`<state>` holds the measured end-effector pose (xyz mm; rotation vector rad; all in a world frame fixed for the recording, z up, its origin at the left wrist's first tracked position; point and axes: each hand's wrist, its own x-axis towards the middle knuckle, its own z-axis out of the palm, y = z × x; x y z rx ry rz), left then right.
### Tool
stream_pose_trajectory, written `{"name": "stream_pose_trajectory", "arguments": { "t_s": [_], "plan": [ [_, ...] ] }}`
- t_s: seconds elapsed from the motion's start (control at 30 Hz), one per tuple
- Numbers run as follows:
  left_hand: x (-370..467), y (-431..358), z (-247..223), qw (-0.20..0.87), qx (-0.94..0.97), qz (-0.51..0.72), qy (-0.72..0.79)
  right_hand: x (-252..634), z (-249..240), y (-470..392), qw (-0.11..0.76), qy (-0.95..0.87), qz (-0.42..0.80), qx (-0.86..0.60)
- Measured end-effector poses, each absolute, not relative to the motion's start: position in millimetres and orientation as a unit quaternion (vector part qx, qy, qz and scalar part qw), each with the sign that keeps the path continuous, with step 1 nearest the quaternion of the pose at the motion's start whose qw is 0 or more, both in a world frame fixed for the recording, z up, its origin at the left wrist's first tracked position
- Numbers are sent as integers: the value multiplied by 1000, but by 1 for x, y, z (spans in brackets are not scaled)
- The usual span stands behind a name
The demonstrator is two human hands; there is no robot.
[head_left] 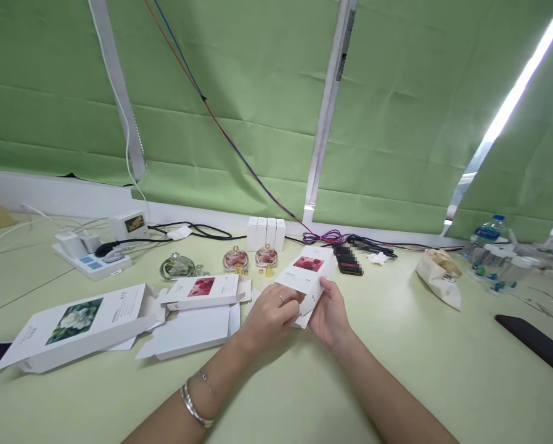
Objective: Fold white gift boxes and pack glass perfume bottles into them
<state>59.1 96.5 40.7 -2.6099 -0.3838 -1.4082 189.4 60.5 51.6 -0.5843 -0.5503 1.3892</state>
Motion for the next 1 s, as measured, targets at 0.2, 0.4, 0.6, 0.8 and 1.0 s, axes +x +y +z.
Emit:
{"name": "stream_pose_trajectory", "arguments": {
  "t_s": [0.2,0.4,0.6,0.8,1.0],
  "plan": [
    [60,99,36,81,-889,-429,-136,201,54,63,679,-279,600,-319],
    [60,94,39,102,-892,-420,-135,214,54,69,727,-294,532,-319],
    [57,91,43,22,-933,-288,-214,252,51,79,787,-256,451,-334],
    [53,99,42,-71,-886,-289,-356,262,57,77,766,-237,481,-355],
    [54,95,43,-198,-810,-434,-342,229,53,74,705,-292,535,-362]
  ]
}}
